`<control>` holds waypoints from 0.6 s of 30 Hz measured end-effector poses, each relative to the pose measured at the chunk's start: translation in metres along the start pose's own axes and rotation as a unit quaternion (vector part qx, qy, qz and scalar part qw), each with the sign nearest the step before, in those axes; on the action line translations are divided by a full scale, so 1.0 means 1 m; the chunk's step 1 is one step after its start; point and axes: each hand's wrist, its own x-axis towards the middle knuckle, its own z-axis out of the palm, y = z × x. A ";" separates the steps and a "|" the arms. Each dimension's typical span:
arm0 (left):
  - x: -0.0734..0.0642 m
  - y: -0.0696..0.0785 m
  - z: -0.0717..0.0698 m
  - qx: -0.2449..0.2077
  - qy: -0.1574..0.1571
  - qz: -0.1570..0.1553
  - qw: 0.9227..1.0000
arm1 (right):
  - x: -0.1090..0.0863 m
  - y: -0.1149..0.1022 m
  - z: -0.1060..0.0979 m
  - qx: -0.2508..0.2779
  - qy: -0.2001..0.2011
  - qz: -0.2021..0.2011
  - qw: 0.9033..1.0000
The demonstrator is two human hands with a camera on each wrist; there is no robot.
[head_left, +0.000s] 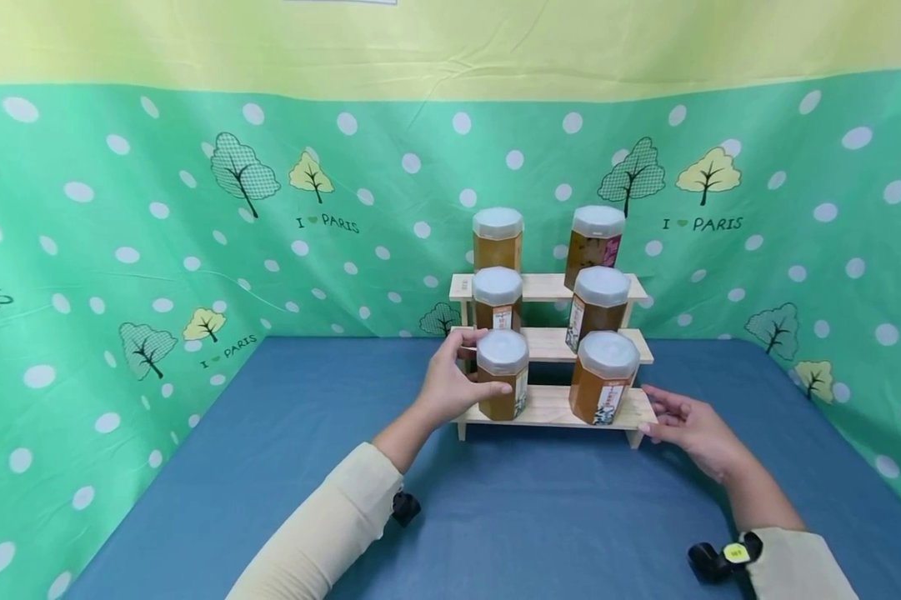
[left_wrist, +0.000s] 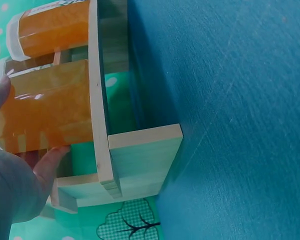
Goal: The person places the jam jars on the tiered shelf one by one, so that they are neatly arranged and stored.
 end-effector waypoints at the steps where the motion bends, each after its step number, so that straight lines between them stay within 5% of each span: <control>1: 0.000 0.000 0.000 0.000 0.000 -0.001 1.000 | 0.000 0.000 0.000 -0.001 0.000 -0.001 1.000; 18: -0.003 -0.002 0.000 -0.035 -0.006 -0.017 0.999 | -0.002 -0.002 -0.001 -0.032 0.003 -0.007 0.999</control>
